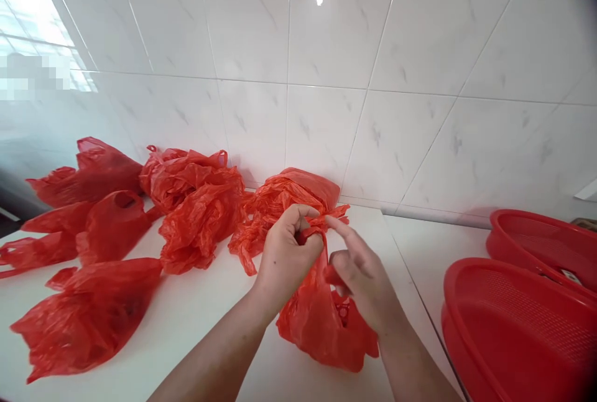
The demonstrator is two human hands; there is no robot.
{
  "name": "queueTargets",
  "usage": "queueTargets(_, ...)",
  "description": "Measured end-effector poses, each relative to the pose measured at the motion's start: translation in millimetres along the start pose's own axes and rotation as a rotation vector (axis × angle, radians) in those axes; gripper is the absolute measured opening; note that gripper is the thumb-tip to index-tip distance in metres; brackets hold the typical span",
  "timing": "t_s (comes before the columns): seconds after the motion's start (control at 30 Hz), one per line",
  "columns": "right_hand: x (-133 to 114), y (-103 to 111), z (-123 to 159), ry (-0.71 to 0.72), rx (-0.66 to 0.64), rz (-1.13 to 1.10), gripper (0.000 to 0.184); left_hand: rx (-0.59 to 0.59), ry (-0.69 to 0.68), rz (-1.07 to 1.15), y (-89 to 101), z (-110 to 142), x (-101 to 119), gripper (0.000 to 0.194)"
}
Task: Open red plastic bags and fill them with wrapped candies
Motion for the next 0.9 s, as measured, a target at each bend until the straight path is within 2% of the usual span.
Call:
queueTargets(0.07,1,-10,-3,-0.007,-0.142,0.034,0.048,-0.124,0.014,0.128,-8.3,3,-1,0.035)
queueTargets(0.13,5,-6,-9,-0.003,-0.122,0.04,0.035,-0.207,-0.011,0.241,-12.0,7,0,0.042)
queueTargets(0.17,9,0,-13,-0.014,-0.07,0.044,0.035,-0.193,-0.043,0.241,-9.2,8,0,0.043)
queueTargets(0.27,21,15,-21,-0.067,0.068,0.044,0.041,-0.067,-0.194,0.007,6.1,11,-1,0.034)
queueTargets(0.33,26,19,-23,-0.062,0.095,0.008,0.043,-0.127,-0.285,-0.169,3.6,14,-3,0.029)
queueTargets(0.43,30,19,-25,-0.043,0.078,-0.046,0.045,-0.303,-0.351,-0.276,-9.8,21,-11,0.03)
queueTargets(0.5,33,16,-26,-0.06,0.041,-0.037,0.047,-0.324,-0.362,-0.304,-13.9,24,-15,0.023)
queueTargets(0.57,37,14,-28,-0.08,0.009,-0.021,0.047,-0.311,-0.369,-0.314,-16.2,26,-16,0.023)
queueTargets(0.67,40,12,-31,-0.06,0.009,-0.005,0.049,-0.309,-0.38,-0.298,-20.0,29,-15,0.036)
queueTargets(0.73,41,11,-32,-0.05,-0.017,0.022,0.051,-0.284,-0.358,-0.287,-18.0,27,-17,0.018)
queueTargets(0.77,41,11,-33,-0.053,-0.026,0.032,0.052,-0.248,-0.327,-0.288,-14.1,26,-20,0.009)
queueTargets(0.9,37,19,-31,-0.082,-0.035,0.018,0.055,-0.032,-0.194,-0.311,11.7,19,-36,0.016)
Point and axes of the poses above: each hand's wrist, its own z-axis away from the middle knuckle, its own y-axis out of the back of the hand, x = y × z, the point moved 7 cm from there along -z, towards the middle knuckle, and after that the axes turned 10 degrees about -y, right-handed, at the moved point
